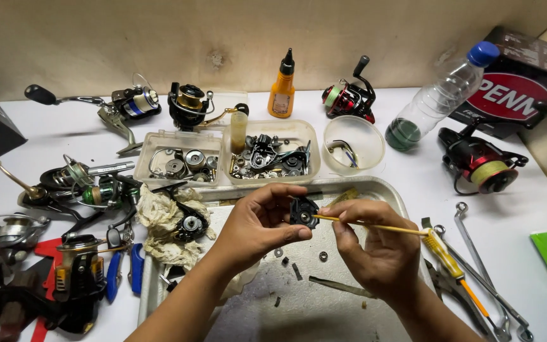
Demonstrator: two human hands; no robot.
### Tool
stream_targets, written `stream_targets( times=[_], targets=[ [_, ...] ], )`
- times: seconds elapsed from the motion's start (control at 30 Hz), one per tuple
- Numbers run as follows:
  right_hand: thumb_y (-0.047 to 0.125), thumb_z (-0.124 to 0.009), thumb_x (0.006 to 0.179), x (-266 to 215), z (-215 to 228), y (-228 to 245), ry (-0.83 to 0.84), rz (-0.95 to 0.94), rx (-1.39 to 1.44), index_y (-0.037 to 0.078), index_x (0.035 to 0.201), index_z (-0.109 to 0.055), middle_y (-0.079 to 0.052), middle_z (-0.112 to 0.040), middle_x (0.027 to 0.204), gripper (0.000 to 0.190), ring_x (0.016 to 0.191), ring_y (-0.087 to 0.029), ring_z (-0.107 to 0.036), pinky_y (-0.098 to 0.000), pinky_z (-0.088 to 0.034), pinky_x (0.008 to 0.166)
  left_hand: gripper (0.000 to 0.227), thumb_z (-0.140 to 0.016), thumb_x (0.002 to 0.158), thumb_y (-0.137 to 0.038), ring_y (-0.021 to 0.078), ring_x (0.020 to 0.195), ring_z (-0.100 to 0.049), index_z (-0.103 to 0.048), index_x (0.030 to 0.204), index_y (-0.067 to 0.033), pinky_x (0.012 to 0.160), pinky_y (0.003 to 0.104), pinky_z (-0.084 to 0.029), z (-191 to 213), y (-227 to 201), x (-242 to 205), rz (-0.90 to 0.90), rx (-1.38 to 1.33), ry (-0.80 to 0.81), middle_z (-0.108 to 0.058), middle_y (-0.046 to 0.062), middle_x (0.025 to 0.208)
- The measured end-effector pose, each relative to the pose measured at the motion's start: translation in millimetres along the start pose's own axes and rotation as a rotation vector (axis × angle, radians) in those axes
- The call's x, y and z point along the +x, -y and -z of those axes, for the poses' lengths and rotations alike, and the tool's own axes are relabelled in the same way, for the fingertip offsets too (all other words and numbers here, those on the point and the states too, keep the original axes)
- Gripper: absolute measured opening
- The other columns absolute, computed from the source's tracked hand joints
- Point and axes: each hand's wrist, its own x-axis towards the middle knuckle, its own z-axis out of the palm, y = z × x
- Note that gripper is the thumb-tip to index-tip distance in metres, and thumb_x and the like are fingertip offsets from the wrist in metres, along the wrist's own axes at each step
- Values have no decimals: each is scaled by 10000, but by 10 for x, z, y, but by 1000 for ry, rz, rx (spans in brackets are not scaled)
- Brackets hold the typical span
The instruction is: Assembling and lubricating the internal components of a fishing reel spool on a workbench.
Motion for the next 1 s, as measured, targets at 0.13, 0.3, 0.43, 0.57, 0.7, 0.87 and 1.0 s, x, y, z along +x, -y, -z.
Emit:
stream_targets(
  times=[0.13,0.3,0.43,0.57,0.7,0.87,1.0],
  targets=[
    [-43,-610,909,-12,3,-6,20,-20,-39,4,971,-597,-191,-756,1003,79,998,-284,-783,-358,-625,953,638,-909,633,-35,127,854,-712,-670,1224,-29,798,257,-618,-10,47,16,43,-45,-21,-764,102,991],
    [-47,-601,887,4,21,-22,38,93,-230,6,939,-598,-187,-755,991,75,973,-299,-799,-387,-659,923,627,-926,585,-13,135,781,-708,-686,1165,-14,740,252,-639,-33,21,17,163,-43,-69,-746,120,850],
    [-54,-596,887,2,16,-74,29,83,-204,2,934,-597,-185,-748,971,73,952,-300,-799,-382,-660,907,639,-920,572,5,155,803,-730,-683,1166,2,764,270,-654,-47,16,31,203,-47,-77,-770,146,906],
    [-43,-592,887,39,11,-82,65,132,-237,28,928,-582,-161,-746,954,83,927,-298,-795,-385,-650,889,631,-919,564,-2,165,822,-747,-678,1148,1,781,292,-664,-33,72,47,191,-78,-71,-787,174,926],
    [-39,-600,867,59,18,-78,102,164,-269,43,911,-585,-148,-753,934,94,918,-295,-793,-376,-642,875,634,-922,560,-20,159,820,-749,-675,1144,-9,783,284,-659,-27,74,48,199,-59,-59,-792,170,919],
    [-43,-592,859,58,27,-88,121,196,-307,49,907,-596,-130,-748,942,104,911,-287,-787,-372,-639,866,632,-915,571,-6,160,831,-748,-665,1151,-5,789,280,-661,-27,79,44,200,-68,-50,-787,172,939],
    [-41,-593,869,46,28,-106,123,229,-327,52,913,-605,-121,-747,948,103,905,-290,-788,-378,-637,868,631,-916,572,-11,157,832,-750,-667,1151,-6,795,274,-660,-25,96,42,190,-67,-45,-788,173,934]
  ],
)
